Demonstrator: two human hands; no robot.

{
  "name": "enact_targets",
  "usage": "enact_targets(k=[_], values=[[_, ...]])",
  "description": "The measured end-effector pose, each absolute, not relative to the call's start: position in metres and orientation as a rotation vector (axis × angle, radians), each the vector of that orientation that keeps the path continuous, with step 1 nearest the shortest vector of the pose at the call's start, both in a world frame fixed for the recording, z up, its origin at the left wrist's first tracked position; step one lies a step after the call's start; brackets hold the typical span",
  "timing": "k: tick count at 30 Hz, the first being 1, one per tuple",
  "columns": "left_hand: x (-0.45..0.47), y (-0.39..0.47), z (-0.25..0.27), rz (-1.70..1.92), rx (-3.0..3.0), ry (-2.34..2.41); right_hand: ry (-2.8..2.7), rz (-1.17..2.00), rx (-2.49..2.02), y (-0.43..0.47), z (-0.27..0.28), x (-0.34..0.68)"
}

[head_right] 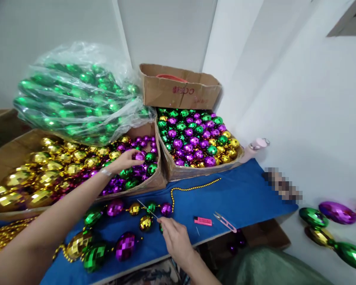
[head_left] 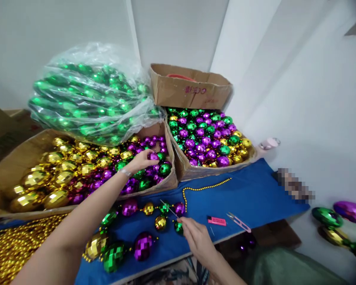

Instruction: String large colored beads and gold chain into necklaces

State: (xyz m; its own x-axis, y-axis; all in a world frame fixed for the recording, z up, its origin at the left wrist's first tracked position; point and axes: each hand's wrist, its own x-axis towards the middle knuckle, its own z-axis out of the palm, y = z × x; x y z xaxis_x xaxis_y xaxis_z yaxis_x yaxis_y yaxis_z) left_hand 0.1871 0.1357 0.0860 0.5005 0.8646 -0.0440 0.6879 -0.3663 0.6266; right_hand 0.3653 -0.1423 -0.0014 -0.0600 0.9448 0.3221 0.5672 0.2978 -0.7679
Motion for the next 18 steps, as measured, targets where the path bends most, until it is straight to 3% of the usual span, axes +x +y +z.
enact_targets(k=[3,7,18], values=[[0.170,0.082,0.110,0.879,1.385,0.871,-1.740,0.509,-1.320,-0.147,0.002,0.365],[0.155,0.008,0.107,0.940,0.842,0.777,-1.785,0.427,-1.263,-0.149,0.008,0.361],[0.152,-0.035,0.074,1.043,0.428,0.882,-1.948,0.323,-1.287,-0.148,0.014,0.356]])
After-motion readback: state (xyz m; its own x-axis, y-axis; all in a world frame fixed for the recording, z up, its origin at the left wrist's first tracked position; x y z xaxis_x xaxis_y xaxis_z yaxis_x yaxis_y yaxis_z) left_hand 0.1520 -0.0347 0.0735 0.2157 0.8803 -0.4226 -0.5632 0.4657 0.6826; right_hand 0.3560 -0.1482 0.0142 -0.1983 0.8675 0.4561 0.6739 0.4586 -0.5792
